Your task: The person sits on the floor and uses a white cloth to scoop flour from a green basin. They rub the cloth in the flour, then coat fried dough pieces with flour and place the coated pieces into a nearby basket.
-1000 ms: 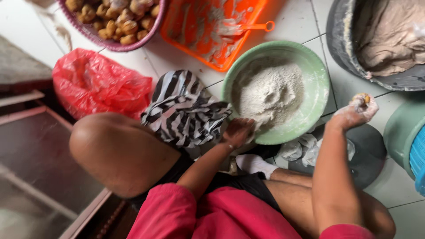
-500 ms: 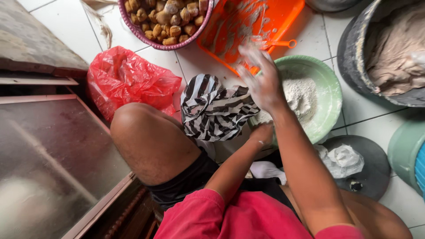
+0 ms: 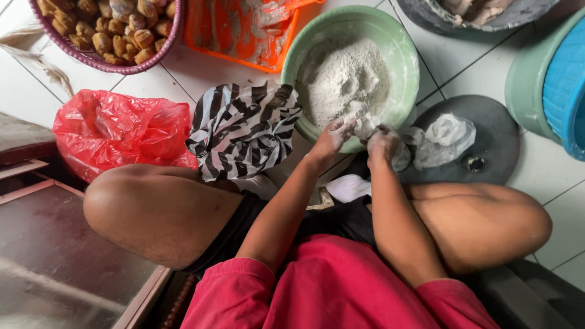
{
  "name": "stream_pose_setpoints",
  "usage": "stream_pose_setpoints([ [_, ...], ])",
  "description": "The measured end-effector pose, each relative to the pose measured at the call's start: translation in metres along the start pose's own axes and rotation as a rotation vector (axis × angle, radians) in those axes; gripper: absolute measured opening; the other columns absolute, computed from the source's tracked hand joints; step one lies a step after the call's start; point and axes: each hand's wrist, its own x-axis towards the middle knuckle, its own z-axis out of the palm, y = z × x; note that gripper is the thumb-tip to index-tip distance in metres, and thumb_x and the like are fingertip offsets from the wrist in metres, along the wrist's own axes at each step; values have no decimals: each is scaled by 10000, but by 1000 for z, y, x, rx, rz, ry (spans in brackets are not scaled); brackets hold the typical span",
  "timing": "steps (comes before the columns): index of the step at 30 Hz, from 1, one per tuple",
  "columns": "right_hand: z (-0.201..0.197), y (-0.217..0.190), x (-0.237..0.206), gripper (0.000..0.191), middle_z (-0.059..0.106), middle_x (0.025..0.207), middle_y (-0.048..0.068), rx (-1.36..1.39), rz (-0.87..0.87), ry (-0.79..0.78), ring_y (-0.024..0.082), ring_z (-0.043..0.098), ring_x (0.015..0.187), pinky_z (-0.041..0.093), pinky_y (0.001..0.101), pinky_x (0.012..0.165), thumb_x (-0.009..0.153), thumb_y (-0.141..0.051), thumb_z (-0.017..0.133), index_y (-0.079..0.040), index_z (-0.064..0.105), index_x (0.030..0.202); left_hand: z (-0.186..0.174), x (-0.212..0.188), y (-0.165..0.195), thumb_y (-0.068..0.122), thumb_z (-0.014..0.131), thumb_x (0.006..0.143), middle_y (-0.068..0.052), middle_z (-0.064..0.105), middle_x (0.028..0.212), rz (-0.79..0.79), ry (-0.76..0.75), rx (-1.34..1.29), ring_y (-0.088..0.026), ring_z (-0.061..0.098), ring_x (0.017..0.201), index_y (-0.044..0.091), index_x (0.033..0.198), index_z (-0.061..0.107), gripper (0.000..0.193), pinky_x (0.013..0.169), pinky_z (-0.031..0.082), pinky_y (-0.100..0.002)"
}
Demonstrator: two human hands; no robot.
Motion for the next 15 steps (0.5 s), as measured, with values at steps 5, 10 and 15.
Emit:
stream_pose_setpoints([
  [5,-3,-6,3,385,734,1147,54,577,440,-668,196,685,948,574,334,791,1066,-317,386,-121,658,1254,14,-10,18,197,637,1017,3,692,1078,-90,1,-290,-113,627,912,83,1218,671,233,868,510,-279],
  [10,-12,-11,3,364,695,1192,94,818,474,-824,239,671,976,576,392,835,1115,-344,461,-90,627,1315,13,-6,25,183,614,1009,-32,710,1139,-97,36,-302,-141,660,955,72,1245,649,263,893,527,-317],
  [15,-19,-26,0,493,648,1366,96,922,289,-848,270,675,1196,569,442,1036,881,-110,553,-141,594,1371,14,-10,32,145,625,1018,-64,689,1234,24,28,-293,-150,649,1088,29,1292,639,297,972,503,-325],
])
